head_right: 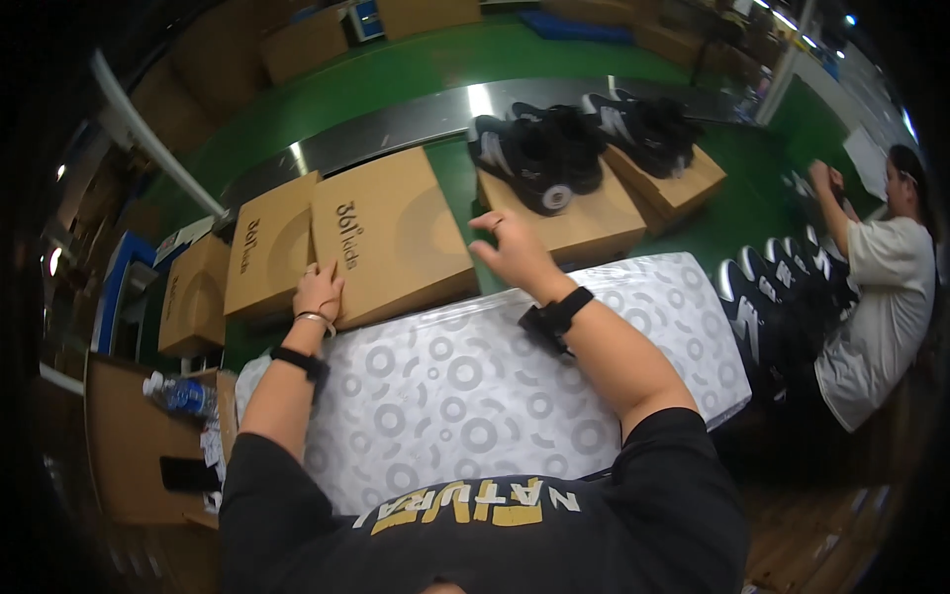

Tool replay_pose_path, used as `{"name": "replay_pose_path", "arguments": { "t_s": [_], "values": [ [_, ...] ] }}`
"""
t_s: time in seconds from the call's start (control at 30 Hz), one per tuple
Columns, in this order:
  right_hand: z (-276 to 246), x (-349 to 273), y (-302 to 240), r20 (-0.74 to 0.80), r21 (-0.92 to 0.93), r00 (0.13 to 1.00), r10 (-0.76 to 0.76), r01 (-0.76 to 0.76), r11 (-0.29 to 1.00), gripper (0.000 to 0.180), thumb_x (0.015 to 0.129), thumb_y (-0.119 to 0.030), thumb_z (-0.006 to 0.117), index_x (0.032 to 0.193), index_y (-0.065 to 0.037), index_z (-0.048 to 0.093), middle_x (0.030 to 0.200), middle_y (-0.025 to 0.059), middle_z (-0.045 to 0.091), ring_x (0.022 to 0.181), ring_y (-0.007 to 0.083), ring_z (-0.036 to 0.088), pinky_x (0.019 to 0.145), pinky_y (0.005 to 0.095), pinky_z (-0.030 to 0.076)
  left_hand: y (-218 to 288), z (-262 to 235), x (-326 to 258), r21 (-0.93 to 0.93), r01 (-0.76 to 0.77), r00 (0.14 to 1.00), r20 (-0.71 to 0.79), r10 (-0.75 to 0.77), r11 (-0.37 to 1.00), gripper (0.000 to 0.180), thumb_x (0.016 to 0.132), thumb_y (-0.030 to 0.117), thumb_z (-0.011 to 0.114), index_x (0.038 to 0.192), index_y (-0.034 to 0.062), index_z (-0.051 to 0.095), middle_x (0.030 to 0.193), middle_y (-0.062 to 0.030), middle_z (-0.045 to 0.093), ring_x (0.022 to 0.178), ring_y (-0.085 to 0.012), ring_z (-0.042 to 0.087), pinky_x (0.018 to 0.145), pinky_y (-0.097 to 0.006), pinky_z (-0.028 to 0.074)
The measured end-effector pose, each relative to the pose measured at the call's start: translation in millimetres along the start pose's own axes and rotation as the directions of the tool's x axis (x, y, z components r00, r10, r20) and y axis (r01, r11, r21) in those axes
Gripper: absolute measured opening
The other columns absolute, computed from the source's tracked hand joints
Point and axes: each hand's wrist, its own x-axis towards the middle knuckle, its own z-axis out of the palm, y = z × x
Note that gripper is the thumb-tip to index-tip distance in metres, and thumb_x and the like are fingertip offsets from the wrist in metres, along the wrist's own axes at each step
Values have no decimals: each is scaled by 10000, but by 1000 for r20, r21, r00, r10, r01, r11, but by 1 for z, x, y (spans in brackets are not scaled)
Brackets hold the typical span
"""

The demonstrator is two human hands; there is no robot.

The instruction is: Packing shoes into boxes using tissue paper.

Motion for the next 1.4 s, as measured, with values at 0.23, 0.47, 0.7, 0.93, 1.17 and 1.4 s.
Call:
{"name": "replay_pose_path", "arguments": {
  "t_s": [0.23, 0.47, 0.7, 0.93, 1.17, 1.4],
  "values": [
    [-121, 37, 95, -493, -195, 840, 228, -362, 912, 255, 684, -127, 647, 911, -20, 602, 865, 157, 580, 847, 279, 568, 769, 343, 441, 1, -3, 65, 320, -161, 980, -63, 191, 934, 582, 727, 417, 574, 1191, 83, 465, 1346, -153, 310, 1219, -261, 334, 961, -457, 303],
    [-112, 68, 130, -170, -346, 958, 231, -278, 896, 448, 707, -165, 664, 1079, -19, 461, 983, 212, 570, 931, 332, 543, 805, 354, 415, -35, -11, 120, 189, -194, 978, 117, 174, 963, 638, 727, 407, 591, 1218, 34, 423, 1248, -225, 396, 1154, -325, 393, 940, -372, 344],
    [-113, 55, 117, -19, -232, 961, 277, -274, 933, 371, 736, -180, 630, 1009, -3, 452, 908, 213, 560, 896, 349, 533, 778, 356, 410, -3, -34, 148, 284, -230, 921, -247, 302, 931, 496, 771, 369, 546, 1102, 4, 501, 1121, -202, 507, 1046, -332, 476, 882, -391, 391],
    [-110, 54, 102, 21, -224, 885, 465, -449, 865, 344, 749, -185, 608, 1015, -35, 450, 951, 179, 549, 917, 313, 528, 784, 341, 403, -21, -24, 210, 146, -196, 951, -213, 224, 970, 599, 670, 418, 658, 1100, 27, 512, 1108, -206, 512, 1058, -347, 466, 910, -397, 372],
    [-100, 50, 114, -19, -139, 912, 411, -409, 902, 303, 743, -120, 604, 992, -31, 458, 893, 110, 536, 857, 207, 511, 773, 295, 396, -50, -2, 235, -827, 69, 995, 95, 18, 558, 635, 725, 345, 656, 1206, 2, 422, 1151, -179, 493, 1012, -270, 528, 800, -313, 456],
    [-93, 55, 116, -21, -62, 910, 415, -416, 907, 297, 759, -116, 596, 1009, -31, 462, 870, 86, 534, 819, 165, 505, 742, 281, 405, -56, 21, 242, -933, 215, 952, 266, 153, 289, 359, 802, 361, 569, 943, 32, 588, 822, -49, 621, 724, -151, 594, 645, -266, 477]
  ]
}}
